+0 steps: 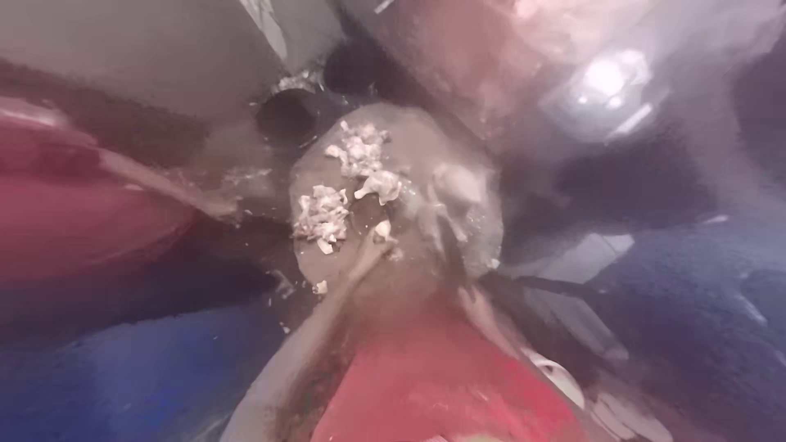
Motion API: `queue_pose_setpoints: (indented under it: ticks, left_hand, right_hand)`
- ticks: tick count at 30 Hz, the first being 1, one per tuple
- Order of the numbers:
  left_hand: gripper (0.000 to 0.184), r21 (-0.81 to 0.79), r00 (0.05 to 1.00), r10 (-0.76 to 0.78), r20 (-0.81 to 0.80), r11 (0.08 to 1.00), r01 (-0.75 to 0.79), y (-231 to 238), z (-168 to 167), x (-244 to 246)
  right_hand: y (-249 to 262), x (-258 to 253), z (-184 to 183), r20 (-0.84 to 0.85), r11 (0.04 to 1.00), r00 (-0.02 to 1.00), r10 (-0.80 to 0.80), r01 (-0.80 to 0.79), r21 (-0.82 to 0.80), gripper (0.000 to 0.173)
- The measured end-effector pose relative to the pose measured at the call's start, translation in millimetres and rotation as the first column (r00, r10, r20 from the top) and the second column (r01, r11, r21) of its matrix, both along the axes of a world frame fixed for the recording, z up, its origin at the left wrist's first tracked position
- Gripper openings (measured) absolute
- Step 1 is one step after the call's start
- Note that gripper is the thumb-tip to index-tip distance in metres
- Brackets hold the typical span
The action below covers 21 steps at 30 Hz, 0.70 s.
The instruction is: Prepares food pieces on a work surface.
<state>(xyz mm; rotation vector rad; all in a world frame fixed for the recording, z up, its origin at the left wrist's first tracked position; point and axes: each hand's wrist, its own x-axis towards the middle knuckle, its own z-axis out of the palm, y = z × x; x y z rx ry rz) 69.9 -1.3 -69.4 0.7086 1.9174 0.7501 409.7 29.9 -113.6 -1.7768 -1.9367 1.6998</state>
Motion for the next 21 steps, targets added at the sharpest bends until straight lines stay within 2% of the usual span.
queue_pose_setpoints:
  ticks: [2,4,7,10,11,12,14,16,18,19,21]
  left_hand:
    - [0.058,0.016,0.921,0.263,0.288,0.96,-0.28,-14,-15,2]
    - [0.04,0.006,0.869,0.316,0.38,0.939,-0.344,-26,-41,8]
    - [0.029,0.089,0.911,0.305,0.279,0.936,-0.341,-32,-62,15]
    - [0.03,0.13,0.97,0.241,0.027,0.961,-0.243,-35,-33,15]
    - [0.03,0.131,0.971,0.24,0.009,0.962,-0.239,-35,-22,14]
    - [0.029,0.162,0.969,0.245,0.019,0.956,-0.244,-35,-23,11]
    - [0.026,0.235,0.965,0.248,0.086,0.936,-0.261,-38,-38,6]
    - [0.029,0.213,0.973,0.207,0.098,0.951,-0.224,-40,-46,-1]
    - [0.027,0.159,0.973,0.183,0.139,0.966,-0.204,-43,-56,-6]
    - [0.028,0.128,0.983,0.147,0.111,0.979,-0.16,-44,-58,-11]
    - [0.037,-0.01,0.996,-0.008,-0.09,1.0,0.007,-62,-45,-22]
  right_hand:
    - [6,1,4,-0.003,0.992,0.993,0.12,-0.12,0.028,0.052]
    - [16,-2,6,-0.005,0.962,0.966,0.26,-0.259,0.082,0.052]
    - [33,-31,30,-0.032,0.914,0.923,0.384,-0.375,0.152,0.054]
    - [34,-70,97,-0.179,0.869,0.866,0.467,-0.412,0.275,0.056]
    - [31,-82,108,-0.213,0.866,0.862,0.459,-0.381,0.324,0.06]
    - [28,-93,111,-0.218,0.863,0.867,0.448,-0.357,0.357,0.065]
    - [24,-108,96,-0.137,0.863,0.889,0.437,-0.371,0.343,0.056]
    - [33,-118,64,0.08,0.852,0.871,0.484,-0.49,0.182,0.055]
    - [38,-122,46,0.156,0.855,0.855,0.495,-0.511,0.09,0.062]
    - [41,-125,49,0.159,0.857,0.858,0.489,-0.507,0.099,0.061]
    - [28,-128,73,0.091,0.883,0.888,0.45,-0.458,0.104,0.053]
